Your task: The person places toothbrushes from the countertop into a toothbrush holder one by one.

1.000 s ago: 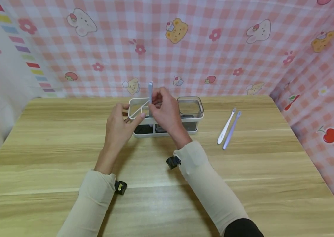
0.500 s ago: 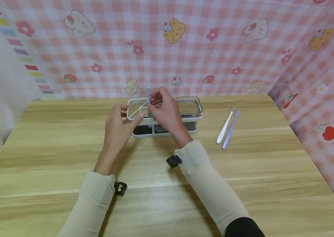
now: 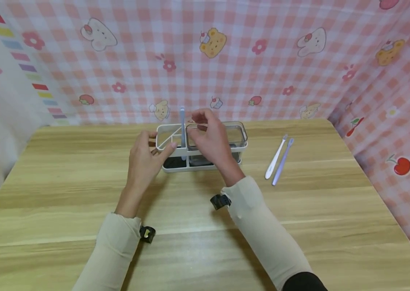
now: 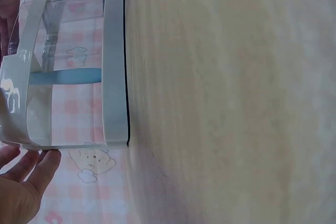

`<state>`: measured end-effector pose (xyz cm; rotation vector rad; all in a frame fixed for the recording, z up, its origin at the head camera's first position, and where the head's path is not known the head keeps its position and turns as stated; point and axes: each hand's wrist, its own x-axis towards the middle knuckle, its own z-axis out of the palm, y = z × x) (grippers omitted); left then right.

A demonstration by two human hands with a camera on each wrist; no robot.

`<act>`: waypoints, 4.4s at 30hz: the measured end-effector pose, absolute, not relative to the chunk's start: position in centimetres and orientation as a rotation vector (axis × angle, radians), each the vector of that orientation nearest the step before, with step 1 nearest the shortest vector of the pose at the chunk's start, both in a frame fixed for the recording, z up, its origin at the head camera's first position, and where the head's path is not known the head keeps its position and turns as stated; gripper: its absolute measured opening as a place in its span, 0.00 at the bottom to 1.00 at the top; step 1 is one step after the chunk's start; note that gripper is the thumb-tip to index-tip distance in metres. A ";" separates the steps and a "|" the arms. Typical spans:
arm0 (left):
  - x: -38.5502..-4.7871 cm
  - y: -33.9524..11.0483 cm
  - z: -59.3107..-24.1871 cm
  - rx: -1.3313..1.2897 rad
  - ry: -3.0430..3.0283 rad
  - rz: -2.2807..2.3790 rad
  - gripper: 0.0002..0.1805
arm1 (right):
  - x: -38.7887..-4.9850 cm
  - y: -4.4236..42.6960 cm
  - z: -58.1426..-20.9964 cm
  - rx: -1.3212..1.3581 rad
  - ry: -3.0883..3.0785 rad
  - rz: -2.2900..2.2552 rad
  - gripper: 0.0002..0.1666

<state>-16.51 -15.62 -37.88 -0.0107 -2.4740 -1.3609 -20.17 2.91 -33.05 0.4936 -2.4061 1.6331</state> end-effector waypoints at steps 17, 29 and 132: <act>-16.5 -15.6 -37.9 -0.015 -2.472 -1.343 0.34 | -19.7 7.3 -31.3 0.429 -2.423 1.195 0.30; -16.5 -15.6 -37.9 -0.034 -2.471 -1.346 0.35 | -19.8 10.2 -31.0 0.380 -2.479 1.084 0.30; -16.5 -15.6 -38.0 0.007 -2.483 -1.406 0.36 | -20.8 25.3 -39.6 -0.588 -2.893 1.221 0.38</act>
